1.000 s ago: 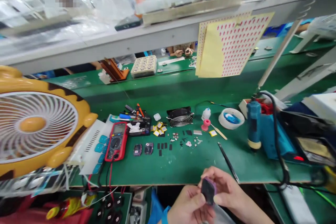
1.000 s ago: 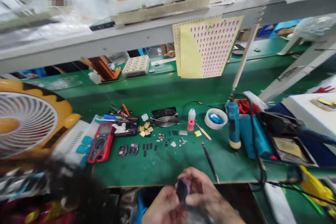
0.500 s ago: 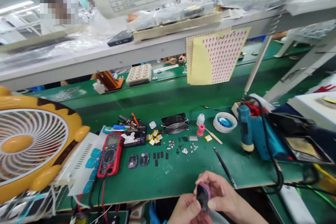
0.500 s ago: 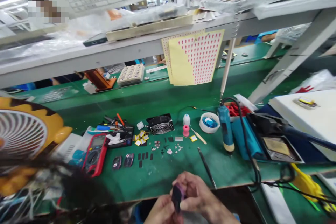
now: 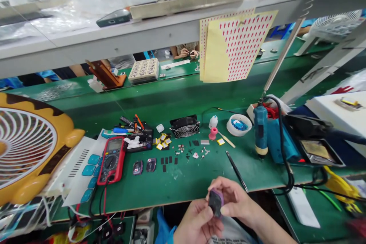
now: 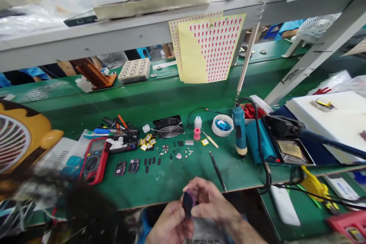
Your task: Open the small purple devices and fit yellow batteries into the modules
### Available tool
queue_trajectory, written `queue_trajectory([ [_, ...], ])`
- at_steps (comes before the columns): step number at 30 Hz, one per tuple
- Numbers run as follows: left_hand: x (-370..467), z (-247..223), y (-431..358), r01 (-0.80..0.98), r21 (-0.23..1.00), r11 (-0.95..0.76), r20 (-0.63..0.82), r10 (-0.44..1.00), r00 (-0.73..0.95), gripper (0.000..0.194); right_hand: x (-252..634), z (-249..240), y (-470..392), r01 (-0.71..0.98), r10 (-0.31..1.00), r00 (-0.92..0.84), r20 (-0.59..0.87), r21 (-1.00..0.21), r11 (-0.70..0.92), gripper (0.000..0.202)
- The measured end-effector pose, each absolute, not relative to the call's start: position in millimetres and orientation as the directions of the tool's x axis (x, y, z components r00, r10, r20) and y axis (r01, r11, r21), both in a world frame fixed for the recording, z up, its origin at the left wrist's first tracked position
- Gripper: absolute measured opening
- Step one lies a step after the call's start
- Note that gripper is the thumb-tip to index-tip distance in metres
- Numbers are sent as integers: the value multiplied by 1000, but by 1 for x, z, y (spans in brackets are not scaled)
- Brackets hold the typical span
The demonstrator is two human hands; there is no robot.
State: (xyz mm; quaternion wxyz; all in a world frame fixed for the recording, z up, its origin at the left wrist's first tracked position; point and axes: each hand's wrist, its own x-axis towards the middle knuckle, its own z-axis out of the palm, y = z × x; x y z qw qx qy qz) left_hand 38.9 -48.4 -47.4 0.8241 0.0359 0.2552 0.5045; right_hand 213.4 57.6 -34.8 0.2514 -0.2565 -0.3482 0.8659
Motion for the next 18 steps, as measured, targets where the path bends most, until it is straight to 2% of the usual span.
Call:
queue_trajectory([
  [5, 38, -33, -47, -770, 392, 504, -449, 835, 318, 56, 218, -37, 58, -243, 620, -732, -282, -742, -625, 67],
  [9, 39, -27, -47, -766, 400, 503, -491, 823, 284, 66, 222, -38, 55, -240, 615, -738, -279, -743, -625, 66],
  [18, 41, -21, -49, -760, 419, 497, -519, 818, 250, 69, 223, -32, 56, -237, 613, -746, -261, -756, -610, 69],
])
